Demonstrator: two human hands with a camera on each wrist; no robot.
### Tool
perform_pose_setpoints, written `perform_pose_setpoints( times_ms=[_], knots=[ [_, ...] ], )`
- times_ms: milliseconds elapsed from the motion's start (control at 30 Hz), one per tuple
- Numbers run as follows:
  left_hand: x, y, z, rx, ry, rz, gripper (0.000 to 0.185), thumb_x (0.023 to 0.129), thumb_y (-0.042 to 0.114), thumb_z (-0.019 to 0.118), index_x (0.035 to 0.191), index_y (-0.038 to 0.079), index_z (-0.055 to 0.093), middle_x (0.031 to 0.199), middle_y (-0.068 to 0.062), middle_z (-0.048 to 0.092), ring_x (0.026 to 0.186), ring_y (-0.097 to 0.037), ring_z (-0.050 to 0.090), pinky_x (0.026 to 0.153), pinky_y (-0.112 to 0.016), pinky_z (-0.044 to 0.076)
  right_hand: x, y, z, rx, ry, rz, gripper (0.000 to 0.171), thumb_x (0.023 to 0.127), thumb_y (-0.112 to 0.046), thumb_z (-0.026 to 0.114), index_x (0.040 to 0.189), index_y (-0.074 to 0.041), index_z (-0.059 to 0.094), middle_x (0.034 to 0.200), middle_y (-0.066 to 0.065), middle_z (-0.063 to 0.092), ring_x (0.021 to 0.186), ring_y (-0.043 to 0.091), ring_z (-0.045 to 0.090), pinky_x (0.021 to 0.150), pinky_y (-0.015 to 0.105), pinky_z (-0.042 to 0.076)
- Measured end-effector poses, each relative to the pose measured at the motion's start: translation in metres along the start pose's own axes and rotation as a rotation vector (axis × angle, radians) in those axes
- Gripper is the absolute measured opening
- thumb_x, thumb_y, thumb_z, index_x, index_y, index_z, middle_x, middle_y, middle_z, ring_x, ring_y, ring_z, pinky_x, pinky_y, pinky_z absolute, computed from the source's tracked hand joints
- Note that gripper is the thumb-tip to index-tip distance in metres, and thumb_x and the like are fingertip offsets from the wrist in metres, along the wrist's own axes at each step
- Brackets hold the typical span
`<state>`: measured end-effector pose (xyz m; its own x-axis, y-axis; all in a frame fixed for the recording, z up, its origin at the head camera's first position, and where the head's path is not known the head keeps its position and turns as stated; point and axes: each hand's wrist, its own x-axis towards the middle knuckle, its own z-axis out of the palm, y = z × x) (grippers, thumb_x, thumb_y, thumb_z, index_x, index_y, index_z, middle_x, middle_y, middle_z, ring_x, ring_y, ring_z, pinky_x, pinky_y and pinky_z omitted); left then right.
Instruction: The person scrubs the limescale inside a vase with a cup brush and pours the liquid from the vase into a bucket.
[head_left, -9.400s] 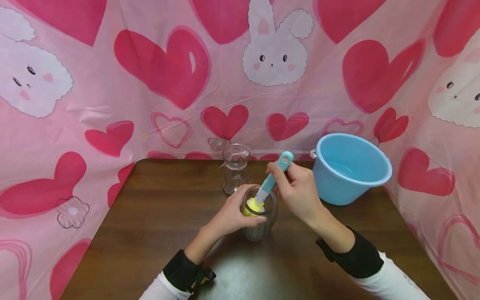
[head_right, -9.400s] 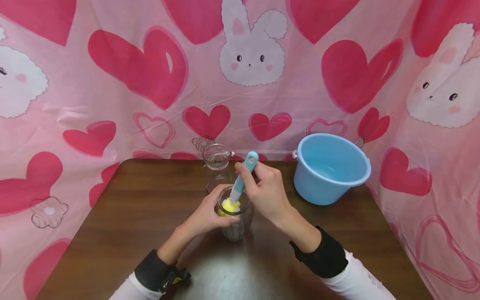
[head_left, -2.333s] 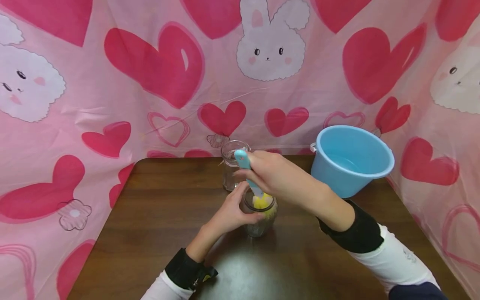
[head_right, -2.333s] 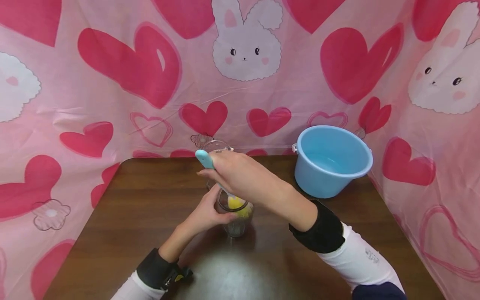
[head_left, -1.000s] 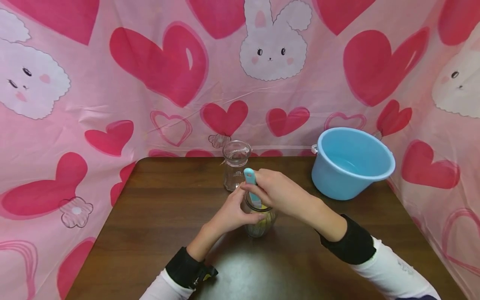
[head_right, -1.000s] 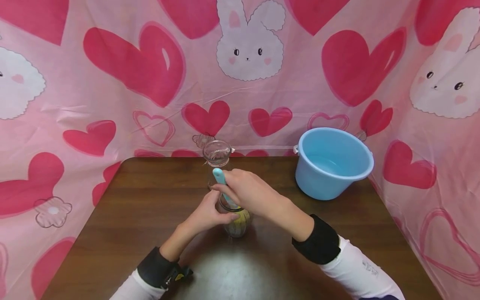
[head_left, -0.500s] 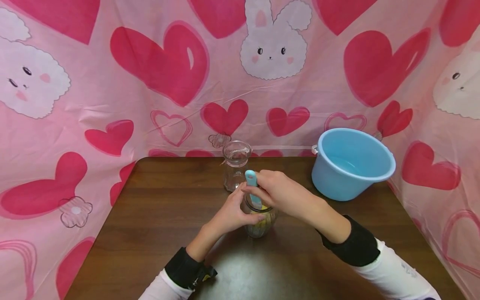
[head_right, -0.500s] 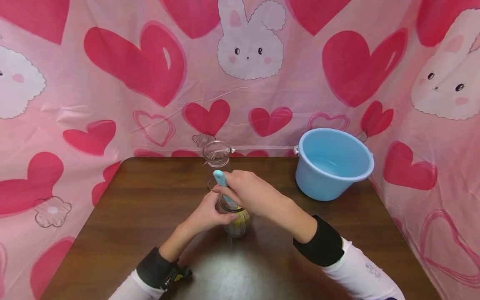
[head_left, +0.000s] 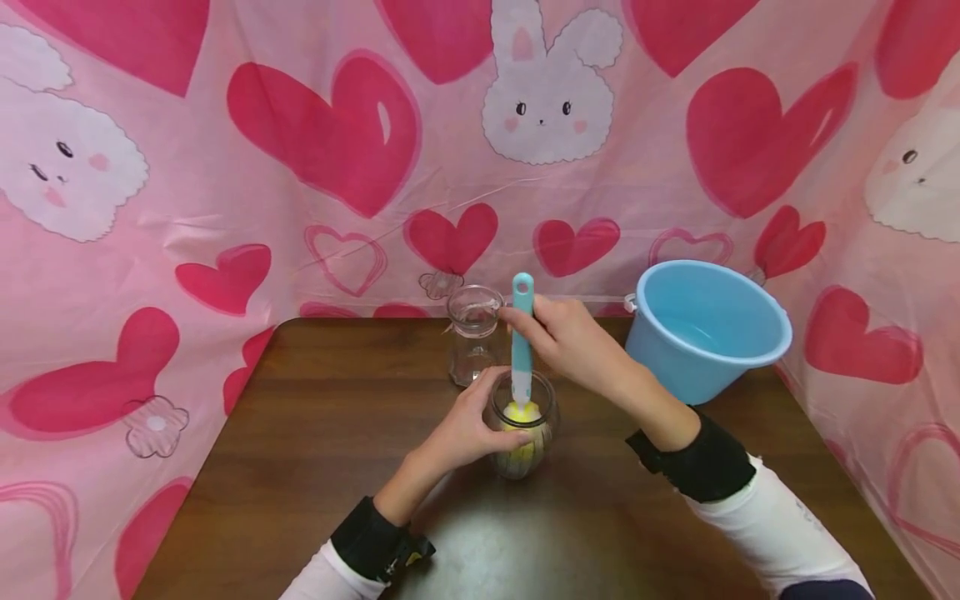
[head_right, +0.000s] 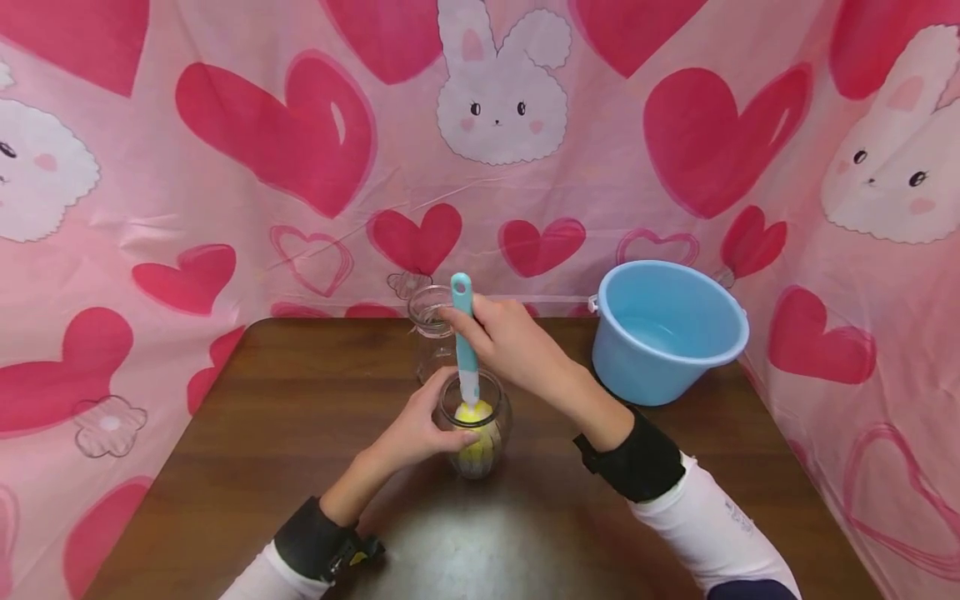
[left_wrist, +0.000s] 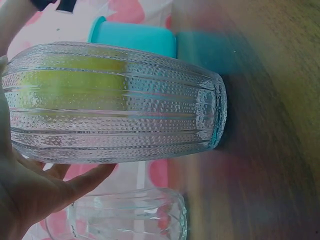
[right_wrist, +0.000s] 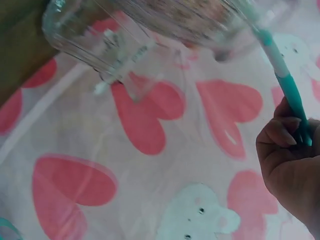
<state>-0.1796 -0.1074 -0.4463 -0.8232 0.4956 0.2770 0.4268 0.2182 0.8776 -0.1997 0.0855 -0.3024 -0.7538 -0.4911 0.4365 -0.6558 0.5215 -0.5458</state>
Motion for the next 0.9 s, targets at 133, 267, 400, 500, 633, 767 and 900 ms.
perform_pose_setpoints(
  times_ms=[133,267,400,500,633,767,900],
  knots=[
    [0.0,-0.001,0.0,-0.015,-0.001,0.007,0.079,0.079,0.032,0.088,0.146,0.017,0.049,0.139,-0.001,0.057,0.129,-0.019,0.053,0.109,-0.051,0.046,0.003,-0.009,-0.012,0.022,0.106,0.004,0.015,0.103,-0.016,0.066,0.09,-0.007,0.065,0.07,-0.001,0.061,0.064,0.012,0.056,0.061,0.029,0.049],
    [0.0,0.0,0.0,-0.019,-0.005,-0.006,0.079,0.079,0.032,0.087,0.146,0.017,0.048,0.139,0.0,0.057,0.128,-0.018,0.054,0.108,-0.047,0.046,0.002,-0.012,-0.015,0.04,0.148,0.026,0.017,0.104,-0.018,0.064,0.092,-0.006,0.064,0.07,0.001,0.06,0.062,0.014,0.054,0.059,0.031,0.048],
    [0.0,0.0,0.001,-0.021,-0.004,-0.021,0.079,0.078,0.03,0.089,0.146,0.019,0.049,0.138,0.001,0.056,0.13,-0.018,0.053,0.109,-0.05,0.045,-0.003,-0.006,-0.003,0.047,0.116,0.055,0.02,0.105,-0.022,0.063,0.091,-0.008,0.064,0.07,-0.001,0.058,0.065,0.014,0.054,0.062,0.031,0.049],
    [0.0,-0.002,0.001,-0.016,-0.001,-0.021,0.08,0.077,0.03,0.089,0.145,0.02,0.049,0.138,0.002,0.056,0.13,-0.018,0.053,0.11,-0.051,0.044,-0.005,-0.003,0.0,0.042,0.104,0.069,0.02,0.105,-0.022,0.064,0.091,-0.007,0.064,0.069,-0.001,0.058,0.065,0.014,0.055,0.062,0.032,0.049],
    [0.0,-0.003,0.002,-0.021,-0.008,-0.018,0.079,0.079,0.033,0.088,0.145,0.02,0.048,0.138,0.002,0.056,0.128,-0.017,0.054,0.108,-0.048,0.047,-0.002,-0.007,-0.007,0.055,0.145,0.066,0.022,0.106,-0.025,0.061,0.093,-0.008,0.065,0.072,0.0,0.063,0.067,0.015,0.058,0.063,0.033,0.051],
    [0.0,-0.003,0.002,-0.034,-0.01,-0.018,0.078,0.079,0.035,0.087,0.145,0.021,0.048,0.138,0.003,0.056,0.128,-0.019,0.054,0.107,-0.048,0.047,-0.003,-0.008,-0.006,0.078,0.166,0.063,0.025,0.107,-0.029,0.06,0.094,-0.008,0.065,0.073,0.0,0.063,0.068,0.015,0.058,0.064,0.034,0.051],
    [0.0,-0.003,0.001,-0.037,-0.003,-0.01,0.079,0.079,0.034,0.088,0.146,0.021,0.049,0.137,0.001,0.056,0.128,-0.021,0.054,0.107,-0.054,0.047,-0.01,-0.005,0.006,0.095,0.09,0.103,0.024,0.107,-0.027,0.06,0.093,-0.008,0.065,0.066,-0.004,0.055,0.062,0.013,0.053,0.061,0.031,0.049]
  ],
)
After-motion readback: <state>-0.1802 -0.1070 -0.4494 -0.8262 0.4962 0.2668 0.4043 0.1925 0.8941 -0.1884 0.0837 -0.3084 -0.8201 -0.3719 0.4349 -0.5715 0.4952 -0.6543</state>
